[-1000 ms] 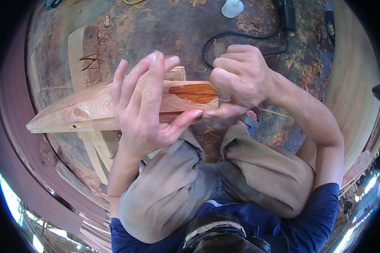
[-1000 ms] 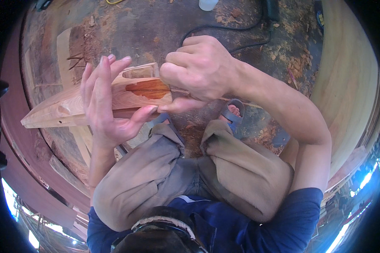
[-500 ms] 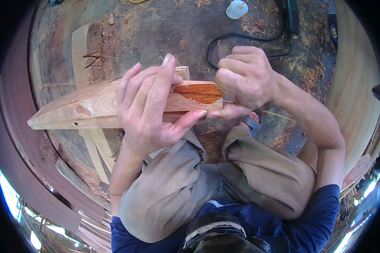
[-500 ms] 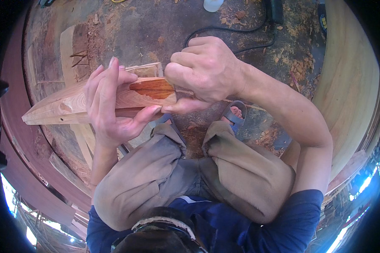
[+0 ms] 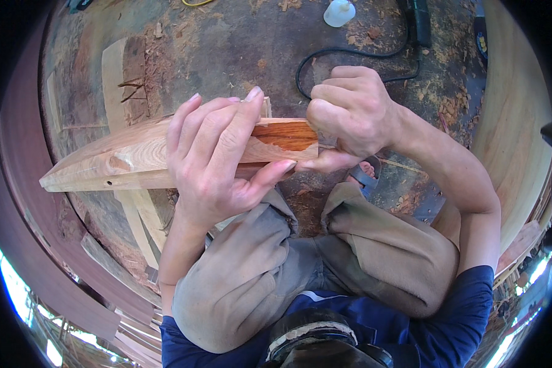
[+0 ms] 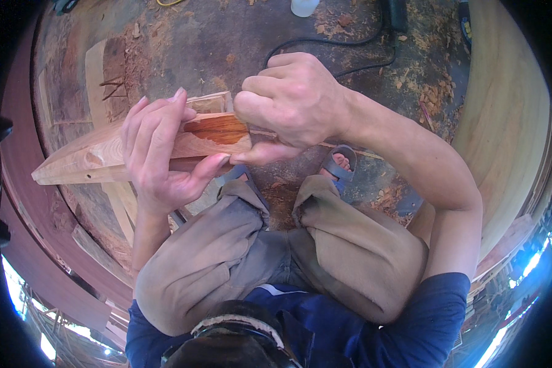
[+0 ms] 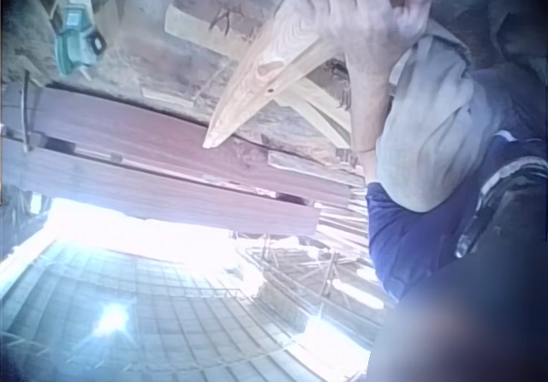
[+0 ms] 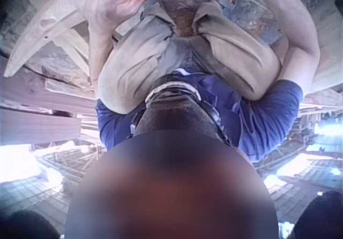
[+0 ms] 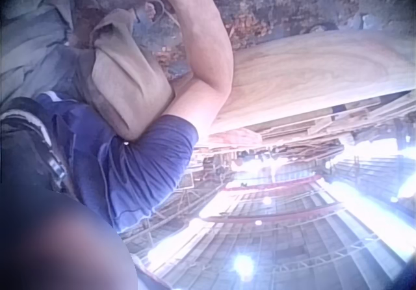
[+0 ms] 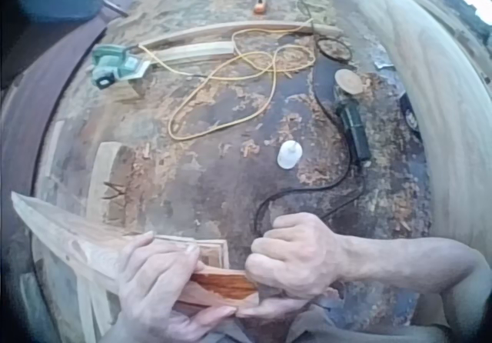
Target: The person applies glue from a small bottle into a recessed area on a wooden piece, then inserts a small wooden wedge into the glued recess. The person presses the wedge into place and sets the piece down.
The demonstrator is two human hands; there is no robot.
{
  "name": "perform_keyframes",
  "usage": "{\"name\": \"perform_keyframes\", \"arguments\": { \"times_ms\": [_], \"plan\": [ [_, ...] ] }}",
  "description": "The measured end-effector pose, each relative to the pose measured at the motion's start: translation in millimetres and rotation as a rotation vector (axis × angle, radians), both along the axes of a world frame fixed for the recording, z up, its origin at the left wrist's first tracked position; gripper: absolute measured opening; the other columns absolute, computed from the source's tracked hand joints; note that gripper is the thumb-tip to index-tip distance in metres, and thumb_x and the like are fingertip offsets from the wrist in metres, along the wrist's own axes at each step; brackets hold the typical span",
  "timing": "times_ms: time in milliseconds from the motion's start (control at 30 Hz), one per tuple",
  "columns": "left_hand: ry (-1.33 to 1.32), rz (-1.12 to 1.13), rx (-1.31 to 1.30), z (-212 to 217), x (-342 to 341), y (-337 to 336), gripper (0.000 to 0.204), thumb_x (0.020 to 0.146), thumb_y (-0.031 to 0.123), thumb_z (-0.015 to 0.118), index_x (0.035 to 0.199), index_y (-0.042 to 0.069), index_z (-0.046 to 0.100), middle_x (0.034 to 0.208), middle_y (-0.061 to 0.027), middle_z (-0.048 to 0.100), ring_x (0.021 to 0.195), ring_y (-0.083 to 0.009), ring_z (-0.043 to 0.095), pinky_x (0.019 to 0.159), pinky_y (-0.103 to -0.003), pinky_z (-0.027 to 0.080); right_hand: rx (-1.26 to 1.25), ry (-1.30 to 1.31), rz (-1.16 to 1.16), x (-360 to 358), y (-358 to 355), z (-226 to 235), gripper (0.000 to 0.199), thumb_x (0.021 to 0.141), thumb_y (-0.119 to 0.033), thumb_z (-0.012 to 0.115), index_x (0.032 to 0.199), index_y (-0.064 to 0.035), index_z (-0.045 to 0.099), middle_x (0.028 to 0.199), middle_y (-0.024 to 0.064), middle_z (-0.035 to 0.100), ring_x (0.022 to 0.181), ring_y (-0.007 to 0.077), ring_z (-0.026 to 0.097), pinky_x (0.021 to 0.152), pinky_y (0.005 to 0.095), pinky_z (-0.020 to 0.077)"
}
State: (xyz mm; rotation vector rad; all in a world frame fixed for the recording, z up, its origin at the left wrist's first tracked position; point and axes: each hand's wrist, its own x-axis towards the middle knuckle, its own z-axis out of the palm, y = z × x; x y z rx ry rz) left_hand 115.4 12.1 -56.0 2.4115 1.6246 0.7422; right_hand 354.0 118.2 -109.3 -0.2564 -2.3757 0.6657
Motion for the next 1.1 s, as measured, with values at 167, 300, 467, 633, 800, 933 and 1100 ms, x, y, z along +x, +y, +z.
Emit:
{"name": "perform_keyframes", "arguments": {
  "times_ms": [167,300,467,633,800,933,1100],
  "plan": [
    [0.052,-0.071,-0.069,6.9,0.5,2.9,0.054,0.089,0.050,0.080,0.127,0.012,0.076,0.115,-0.0031,0.073,0.112,-0.0251,0.069,0.114,-0.051,0.043,-0.002,-0.011,-0.011,0.2,-1.1,0.1,0.051,0.080,-0.054,0.083,0.080,-0.0109,0.056,0.070,0.0036,0.053,0.056,0.0232,0.059,0.053,0.0353,0.0442],
    [0.086,-0.152,-0.168,15.6,4.0,9.3,0.049,0.088,0.039,0.079,0.127,0.010,0.074,0.123,-0.0054,0.071,0.123,-0.0268,0.066,0.119,-0.057,0.038,-0.005,-0.016,-0.017,1.3,-1.5,0.5,0.051,0.080,-0.055,0.083,0.081,-0.0109,0.057,0.071,0.0036,0.056,0.057,0.0234,0.061,0.054,0.0355,0.0460],
    [0.054,-0.263,-0.296,27.9,7.3,14.6,0.052,0.087,0.027,0.077,0.134,0.006,0.069,0.126,-0.0092,0.070,0.131,-0.0301,0.063,0.124,-0.064,0.032,-0.020,0.006,-0.026,0.1,-5.9,0.4,0.052,0.081,-0.056,0.082,0.081,-0.0111,0.057,0.071,0.0031,0.058,0.058,0.0231,0.063,0.056,0.0358,0.0473],
    [0.051,-0.326,-0.301,28.5,4.2,17.4,0.053,0.087,0.025,0.076,0.135,0.005,0.068,0.131,-0.0111,0.069,0.136,-0.0301,0.062,0.126,-0.066,0.029,-0.048,0.059,0.013,-0.4,-7.6,-4.9,0.055,0.080,-0.053,0.087,0.077,-0.0111,0.051,0.070,0.0023,0.046,0.055,0.0209,0.052,0.052,0.0351,0.0378],
    [0.109,-0.306,-0.294,17.6,7.4,11.7,0.050,0.089,0.025,0.075,0.134,0.004,0.068,0.132,-0.0109,0.070,0.138,-0.0279,0.062,0.128,-0.066,0.028,-0.019,-0.052,-0.001,5.4,-6.2,-1.2,0.054,0.088,-0.060,0.077,0.081,-0.0111,0.055,0.074,0.0043,0.056,0.059,0.0233,0.062,0.057,0.0358,0.0458],
    [0.123,-0.257,-0.258,12.0,8.9,2.7,0.048,0.091,0.026,0.073,0.134,0.005,0.068,0.131,-0.0099,0.071,0.135,-0.0267,0.065,0.128,-0.066,0.028,-0.037,-0.108,-0.014,7.3,-6.9,4.0,0.057,0.087,-0.065,0.075,0.081,-0.0117,0.055,0.071,0.0038,0.052,0.059,0.0224,0.059,0.057,0.0352,0.0438],
    [0.137,-0.250,-0.240,14.3,8.2,0.2,0.044,0.101,0.031,0.067,0.135,0.005,0.066,0.131,-0.0105,0.071,0.135,-0.0287,0.065,0.129,-0.066,0.025,-0.125,-0.129,0.020,14.2,-7.8,-4.3,0.062,0.084,-0.073,0.072,0.084,-0.0130,0.057,0.076,0.0039,0.058,0.064,0.0253,0.064,0.059,0.0378,0.0457]
  ]
}}
